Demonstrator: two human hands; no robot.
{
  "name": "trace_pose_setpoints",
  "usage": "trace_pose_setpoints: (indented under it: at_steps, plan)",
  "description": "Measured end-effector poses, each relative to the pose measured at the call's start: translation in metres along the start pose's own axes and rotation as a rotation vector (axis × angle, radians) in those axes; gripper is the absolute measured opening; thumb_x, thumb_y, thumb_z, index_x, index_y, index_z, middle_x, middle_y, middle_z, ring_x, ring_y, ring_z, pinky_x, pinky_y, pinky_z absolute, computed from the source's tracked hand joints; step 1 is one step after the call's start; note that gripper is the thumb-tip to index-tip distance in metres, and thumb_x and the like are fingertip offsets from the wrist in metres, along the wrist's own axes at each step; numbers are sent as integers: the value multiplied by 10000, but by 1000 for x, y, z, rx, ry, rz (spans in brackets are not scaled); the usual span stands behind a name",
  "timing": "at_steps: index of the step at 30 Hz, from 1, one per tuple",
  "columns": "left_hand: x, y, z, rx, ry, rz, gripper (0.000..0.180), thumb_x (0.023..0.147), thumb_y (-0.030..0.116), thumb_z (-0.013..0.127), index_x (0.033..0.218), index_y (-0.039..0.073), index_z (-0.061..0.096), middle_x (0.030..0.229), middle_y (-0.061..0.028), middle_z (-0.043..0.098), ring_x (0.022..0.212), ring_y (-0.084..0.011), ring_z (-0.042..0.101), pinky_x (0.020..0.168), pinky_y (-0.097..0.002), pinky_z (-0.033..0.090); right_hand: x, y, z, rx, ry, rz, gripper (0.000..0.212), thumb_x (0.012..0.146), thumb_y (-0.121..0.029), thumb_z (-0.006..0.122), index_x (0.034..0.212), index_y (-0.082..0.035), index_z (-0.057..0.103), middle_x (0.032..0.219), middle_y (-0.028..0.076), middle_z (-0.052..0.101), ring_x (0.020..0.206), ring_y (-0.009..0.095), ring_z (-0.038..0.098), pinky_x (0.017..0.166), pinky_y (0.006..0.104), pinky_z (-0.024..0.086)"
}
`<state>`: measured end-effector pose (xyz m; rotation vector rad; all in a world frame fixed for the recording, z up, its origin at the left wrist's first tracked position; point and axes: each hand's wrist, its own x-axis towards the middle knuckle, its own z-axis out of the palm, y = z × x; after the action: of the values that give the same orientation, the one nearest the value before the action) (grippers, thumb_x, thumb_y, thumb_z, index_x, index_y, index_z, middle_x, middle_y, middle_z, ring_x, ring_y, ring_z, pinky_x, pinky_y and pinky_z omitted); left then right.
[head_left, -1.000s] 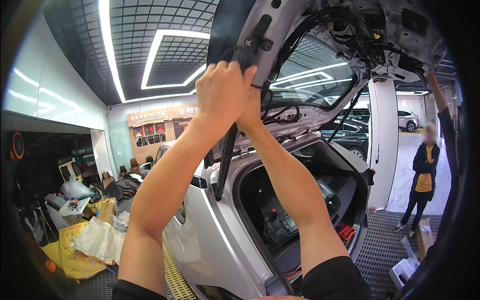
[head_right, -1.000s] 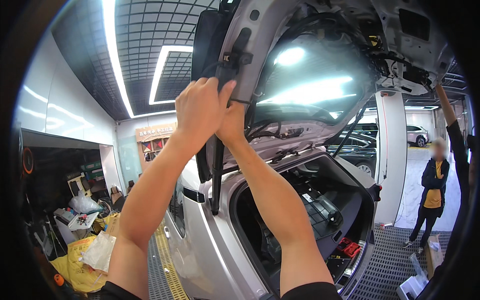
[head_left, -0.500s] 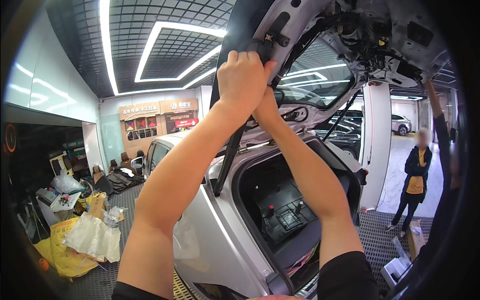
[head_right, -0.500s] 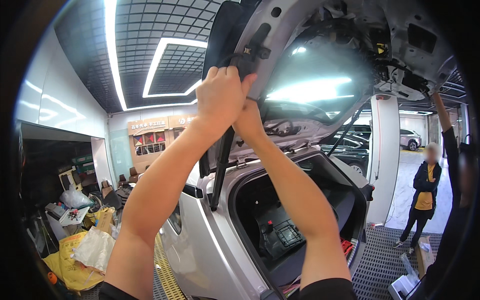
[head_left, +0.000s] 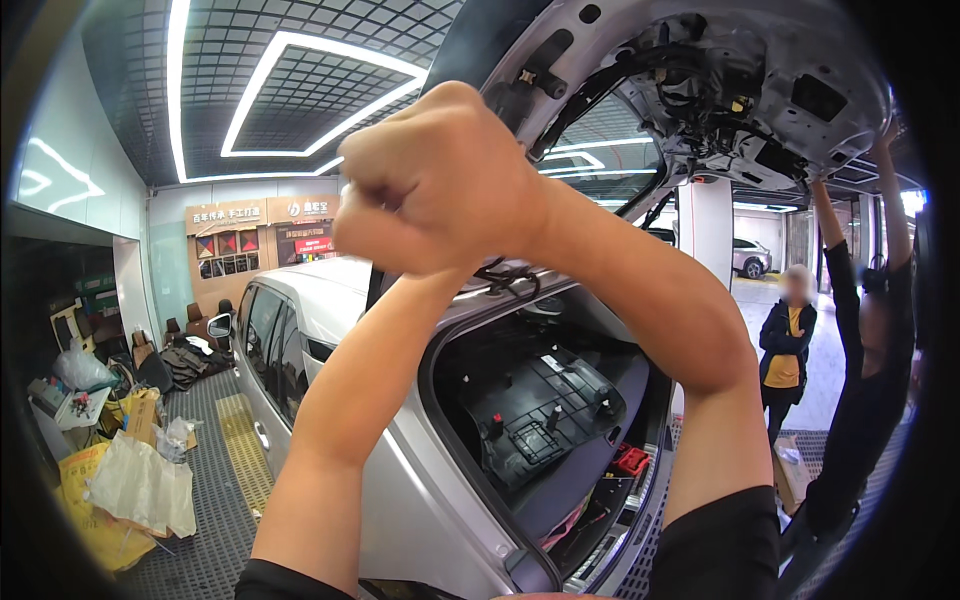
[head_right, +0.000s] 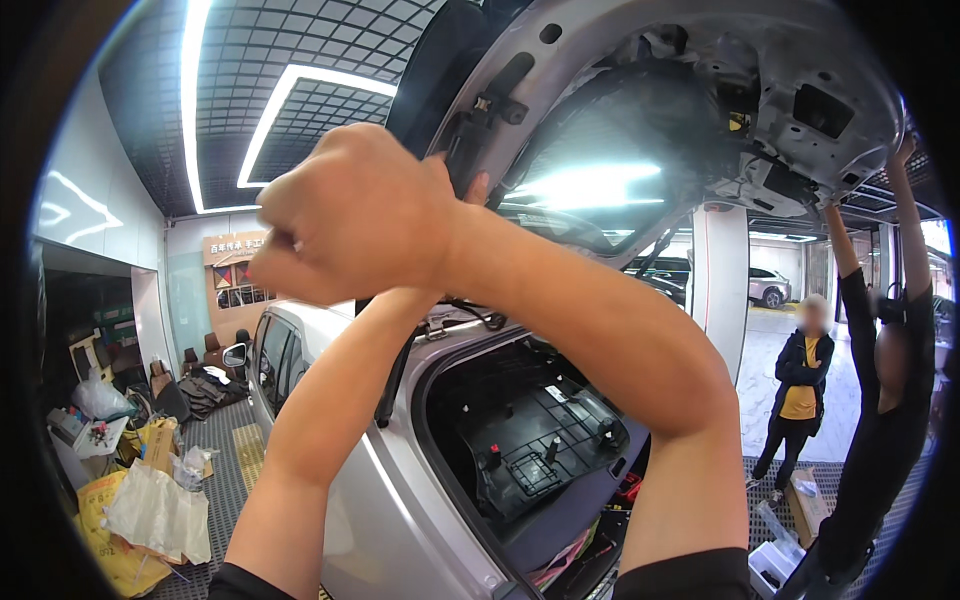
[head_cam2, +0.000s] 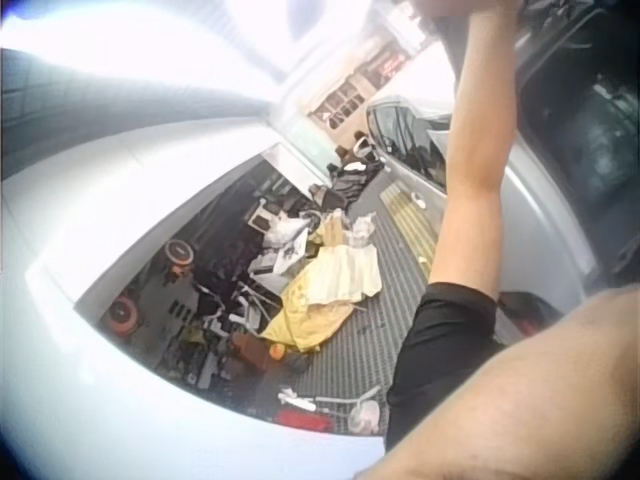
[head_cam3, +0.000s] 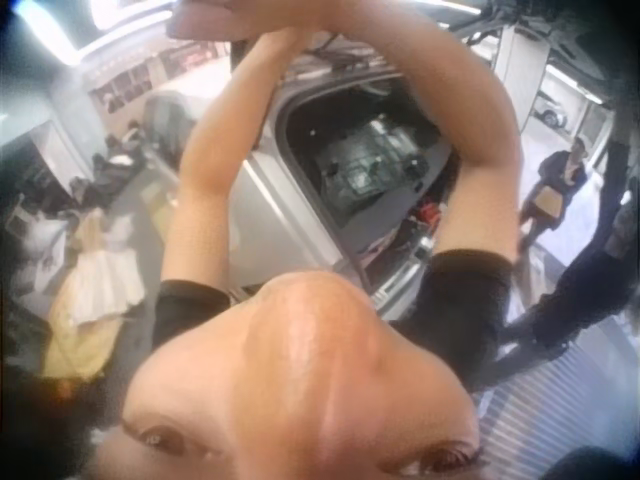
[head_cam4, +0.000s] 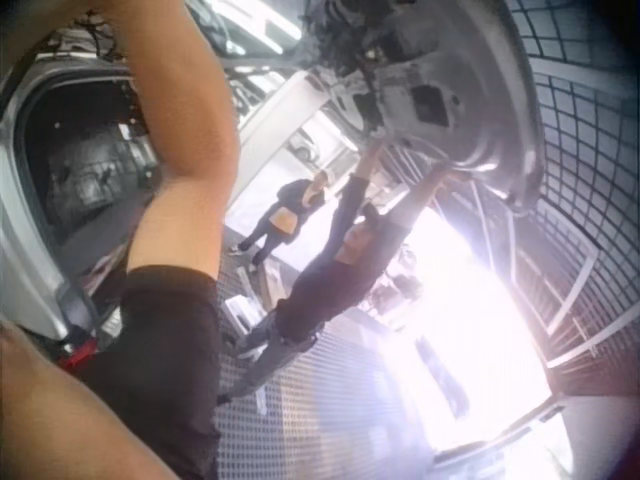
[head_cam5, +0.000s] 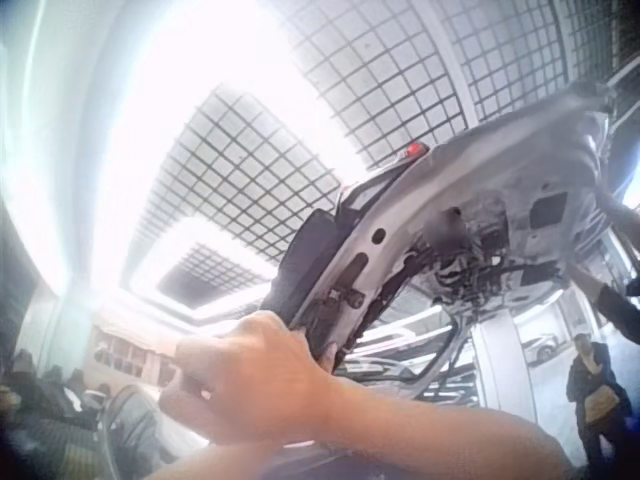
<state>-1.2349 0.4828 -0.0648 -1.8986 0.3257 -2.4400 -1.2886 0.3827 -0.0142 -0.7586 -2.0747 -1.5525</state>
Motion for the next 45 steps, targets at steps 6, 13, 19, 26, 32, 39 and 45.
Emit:
trace_pose_setpoints:
  at_steps: [6, 13, 19, 26, 32, 39, 45]
  plan:
    - [-5, -14, 53, -110, -36, -131, 396, 844, 182, 763, 1164, 13, 603, 1082, -169, 676, 985, -377, 693, 774, -492, 557, -45, 72, -9, -188, -22, 222, 323, 756, -302, 663, 610, -14, 651, 562, 194, 584, 506, 372, 597, 519, 413, 511]
    - [-16, -1, 6, -92, -9, -37, 444, 897, 268, 745, 1253, 46, 600, 1220, -147, 654, 1113, -348, 662, 844, -498, 529, -13, 22, 13, -61, 33, -97, 296, 744, -286, 682, 581, -41, 642, 557, 184, 588, 530, 360, 614, 536, 442, 514]
    - [-14, -15, 52, -18, -70, -162, 454, 882, 251, 734, 1254, 41, 581, 1139, -190, 691, 1008, -411, 700, 819, -508, 564, -53, 76, 6, -264, 54, 40, 310, 746, -287, 689, 560, -59, 592, 527, 161, 560, 540, 380, 610, 523, 442, 509]
    - [-9, -15, 45, -69, -3, -53, 446, 898, 226, 731, 1266, 32, 570, 1184, -189, 624, 1056, -396, 656, 784, -525, 563, -15, 43, 3, -162, -3, -7, 337, 775, -240, 696, 584, -23, 521, 526, 155, 464, 446, 302, 449, 451, 371, 395]
    - [-5, 4, 40, 38, 8, -99, 451, 851, 246, 796, 1141, 9, 544, 1167, -191, 551, 1058, -409, 625, 749, -499, 598, 24, 18, -66, -266, 326, 290, 353, 839, -361, 713, 653, -63, 682, 509, 87, 594, 459, 195, 619, 488, 352, 500]
    - [-7, 0, 36, -5, 20, -107, 397, 891, 268, 753, 1071, -10, 533, 1083, -206, 555, 992, -428, 645, 705, -515, 588, -62, 67, -116, -282, -104, 1080, 687, 860, -677, 738, 919, 7, 740, 793, 60, 688, 788, 177, 676, 737, 341, 560]
    - [-9, -5, 35, -28, 38, -76, 411, 885, 271, 762, 1083, -6, 530, 1074, -205, 564, 937, -416, 675, 707, -503, 591, -54, 76, -118, -108, -227, 1124, 794, 866, -685, 727, 1103, 73, 723, 1010, 186, 751, 974, 259, 754, 937, 375, 592]
